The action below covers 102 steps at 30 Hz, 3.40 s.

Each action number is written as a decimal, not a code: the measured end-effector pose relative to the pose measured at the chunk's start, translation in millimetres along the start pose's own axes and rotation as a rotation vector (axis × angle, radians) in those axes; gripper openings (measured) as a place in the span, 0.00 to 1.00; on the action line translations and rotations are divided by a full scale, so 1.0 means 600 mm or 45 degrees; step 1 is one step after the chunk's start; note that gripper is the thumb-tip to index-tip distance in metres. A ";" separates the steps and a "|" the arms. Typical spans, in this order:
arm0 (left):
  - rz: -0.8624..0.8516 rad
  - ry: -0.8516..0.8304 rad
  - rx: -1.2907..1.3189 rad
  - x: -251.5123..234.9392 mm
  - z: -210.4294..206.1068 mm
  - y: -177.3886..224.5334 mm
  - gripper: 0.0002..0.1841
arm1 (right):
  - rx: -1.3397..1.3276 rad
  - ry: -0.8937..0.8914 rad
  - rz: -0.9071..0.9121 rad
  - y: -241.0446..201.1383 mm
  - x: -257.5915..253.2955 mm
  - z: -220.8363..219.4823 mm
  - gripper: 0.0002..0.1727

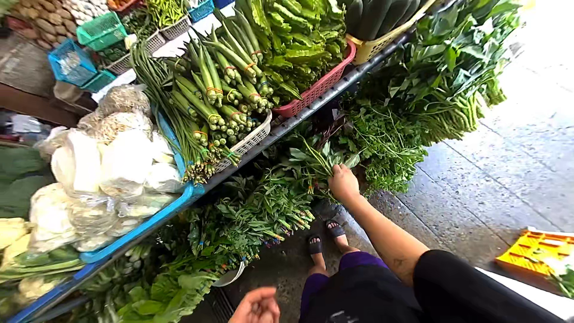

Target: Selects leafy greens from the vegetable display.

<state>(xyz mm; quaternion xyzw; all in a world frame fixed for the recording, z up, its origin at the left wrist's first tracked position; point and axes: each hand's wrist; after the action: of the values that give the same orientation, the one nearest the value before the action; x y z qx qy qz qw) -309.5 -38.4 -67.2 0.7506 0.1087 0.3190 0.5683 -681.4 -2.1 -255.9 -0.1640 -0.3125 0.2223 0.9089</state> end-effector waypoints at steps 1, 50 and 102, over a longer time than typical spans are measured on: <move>0.022 0.081 -0.039 -0.015 -0.017 -0.012 0.18 | -0.069 0.006 0.091 -0.014 0.026 0.017 0.21; 0.114 0.655 0.492 -0.482 -0.301 -0.206 0.08 | -1.010 0.071 0.395 0.241 -0.038 0.289 0.17; 0.216 -0.392 -0.135 -0.469 -0.437 -0.056 0.47 | 0.225 -1.025 0.154 0.301 -0.207 0.094 0.40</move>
<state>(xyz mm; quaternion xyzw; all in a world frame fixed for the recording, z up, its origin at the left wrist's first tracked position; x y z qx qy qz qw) -678.1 30.2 -158.7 0.7661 -0.0604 0.2524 0.5880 -859.8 96.7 -353.9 -0.0035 -0.6126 0.3475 0.7099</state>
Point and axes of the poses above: each hand's wrist, its own x-axis away from the middle knuckle, its own z-axis out of the back of the hand, y = z × x, and after that the axes turned 3 degrees about x, right-handed
